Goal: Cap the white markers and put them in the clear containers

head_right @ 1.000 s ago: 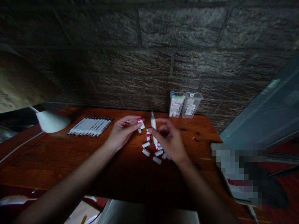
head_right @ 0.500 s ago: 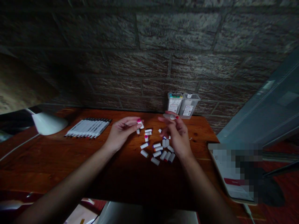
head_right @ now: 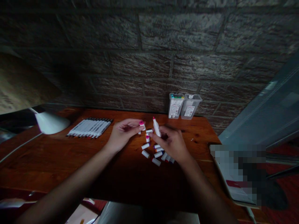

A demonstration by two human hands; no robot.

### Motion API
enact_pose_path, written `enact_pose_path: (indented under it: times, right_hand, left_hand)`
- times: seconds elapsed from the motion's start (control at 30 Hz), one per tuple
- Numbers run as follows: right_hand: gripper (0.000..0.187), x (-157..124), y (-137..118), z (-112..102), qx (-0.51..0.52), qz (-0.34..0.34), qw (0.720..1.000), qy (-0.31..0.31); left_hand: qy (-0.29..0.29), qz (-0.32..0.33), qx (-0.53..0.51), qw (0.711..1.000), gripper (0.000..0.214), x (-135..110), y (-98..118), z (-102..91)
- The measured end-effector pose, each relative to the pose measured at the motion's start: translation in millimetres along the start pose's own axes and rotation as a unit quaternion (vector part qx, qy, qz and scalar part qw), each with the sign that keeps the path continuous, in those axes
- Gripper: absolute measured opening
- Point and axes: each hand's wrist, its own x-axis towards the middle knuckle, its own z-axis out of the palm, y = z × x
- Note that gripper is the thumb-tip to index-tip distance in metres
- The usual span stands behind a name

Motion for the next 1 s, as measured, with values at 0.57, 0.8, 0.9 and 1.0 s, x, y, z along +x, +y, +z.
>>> enact_pose_path:
  times: [0.57,0.8,0.9,1.0]
  right_hand:
    - [0.026,-4,-2,11,0.061,0.019,0.995,-0.082]
    - [0.025,-5,-1,13,0.048,0.017,0.995,-0.086]
    - [0.028,-5,-1,14,0.033,0.01,0.995,-0.092]
    - [0.03,-6,-1,14,0.017,0.006,0.995,-0.096]
  left_hand:
    - [-0.017,-0.002,-0.026,1.0,0.028,-2,4,3.1]
    - [-0.016,0.0,-0.027,1.0,0.027,-2,4,2.9]
    - [-0.014,0.002,-0.023,1.0,0.029,-2,3,2.3]
    - [-0.01,0.002,-0.025,1.0,0.03,-1,3,2.2]
